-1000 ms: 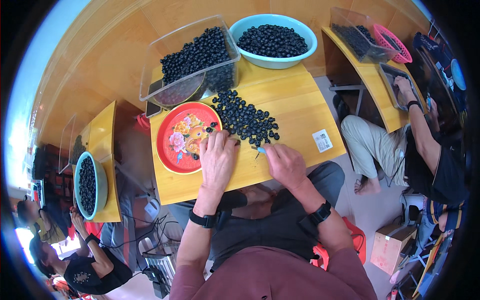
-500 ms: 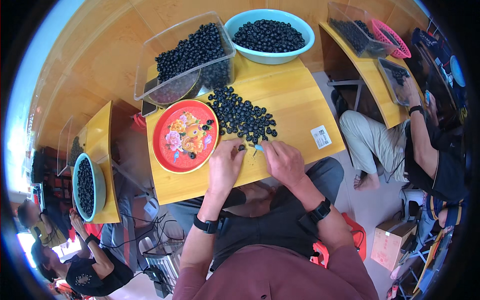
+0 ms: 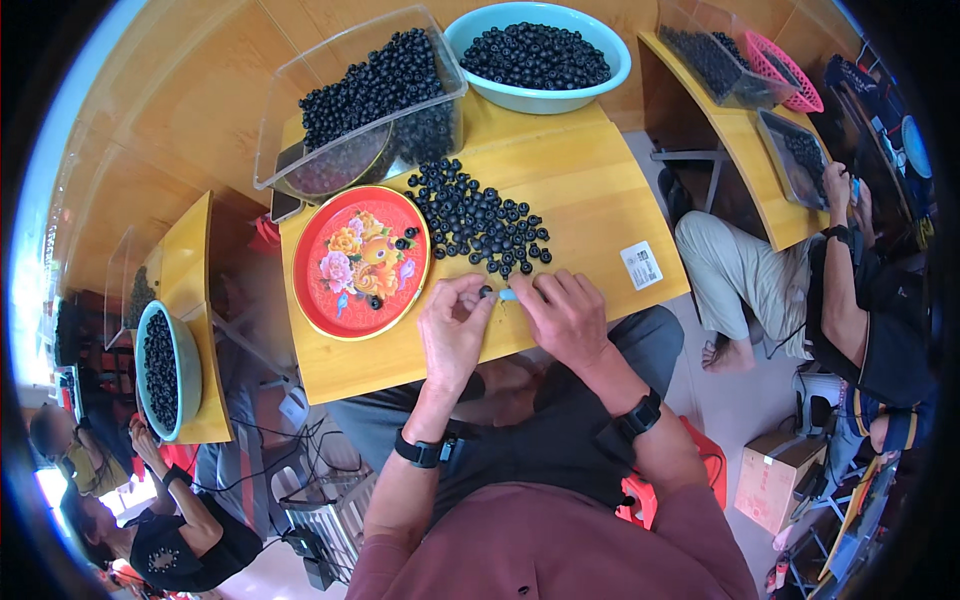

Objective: Inspecting and sorting small black objects from a bowl into a tray using a small hand tool.

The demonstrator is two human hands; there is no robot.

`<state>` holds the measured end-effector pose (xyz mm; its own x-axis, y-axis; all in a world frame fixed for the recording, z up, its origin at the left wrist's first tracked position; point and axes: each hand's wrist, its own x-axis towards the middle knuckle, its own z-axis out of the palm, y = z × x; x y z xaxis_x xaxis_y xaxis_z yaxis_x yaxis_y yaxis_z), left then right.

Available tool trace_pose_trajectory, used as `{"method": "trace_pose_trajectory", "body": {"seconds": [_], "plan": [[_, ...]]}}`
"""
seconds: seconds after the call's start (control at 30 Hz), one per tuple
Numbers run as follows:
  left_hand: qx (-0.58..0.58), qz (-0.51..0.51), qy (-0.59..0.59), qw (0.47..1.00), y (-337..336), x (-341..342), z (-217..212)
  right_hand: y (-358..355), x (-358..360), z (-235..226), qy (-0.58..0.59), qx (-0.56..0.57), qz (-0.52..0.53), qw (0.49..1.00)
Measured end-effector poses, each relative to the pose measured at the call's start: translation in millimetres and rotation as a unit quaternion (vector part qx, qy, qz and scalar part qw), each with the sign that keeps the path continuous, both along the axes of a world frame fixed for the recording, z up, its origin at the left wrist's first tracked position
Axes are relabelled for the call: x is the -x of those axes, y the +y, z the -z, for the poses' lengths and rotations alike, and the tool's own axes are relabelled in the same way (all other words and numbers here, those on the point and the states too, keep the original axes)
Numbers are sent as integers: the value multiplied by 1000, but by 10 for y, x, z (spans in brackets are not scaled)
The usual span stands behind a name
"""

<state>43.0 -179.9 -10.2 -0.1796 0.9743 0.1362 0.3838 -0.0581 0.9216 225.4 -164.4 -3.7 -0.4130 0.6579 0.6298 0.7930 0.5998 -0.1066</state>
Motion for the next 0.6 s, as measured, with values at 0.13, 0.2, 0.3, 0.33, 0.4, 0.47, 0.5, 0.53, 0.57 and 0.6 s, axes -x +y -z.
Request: {"method": "trace_pose_trajectory", "body": {"seconds": [0.13, 0.2, 0.3, 0.33, 0.4, 0.47, 0.5, 0.53, 0.57, 0.6], "plan": [[-18, 12, 1, 1000, -14, 0, -13, -21, 6, 51, 5, 19, -4, 1000], [-16, 13, -1, 1000, -20, -3, -11, -14, 3, 89, 10, 21, -8, 1000], [-4, 18, -27, 999, -24, -5, -1, -22, -4, 88, 7, 30, -16, 999], [-2, 20, -39, 999, -25, -3, 10, -20, -2, 86, 7, 30, -17, 999], [0, 22, -51, 998, -22, 1, 33, -13, 1, 83, -2, 38, -21, 999], [4, 26, -52, 998, -17, 9, 58, -11, 5, 76, 3, 41, -20, 999], [4, 25, -52, 998, -15, 11, 72, -11, 11, 70, 9, 44, -21, 999], [4, 20, -67, 998, -13, 9, 87, -13, 14, 62, 9, 43, -21, 999], [4, 16, -81, 997, -14, 11, 101, -16, 17, 52, 9, 47, -21, 999], [4, 15, -81, 997, -16, 13, 111, -19, 18, 44, 9, 51, -21, 998]]}}
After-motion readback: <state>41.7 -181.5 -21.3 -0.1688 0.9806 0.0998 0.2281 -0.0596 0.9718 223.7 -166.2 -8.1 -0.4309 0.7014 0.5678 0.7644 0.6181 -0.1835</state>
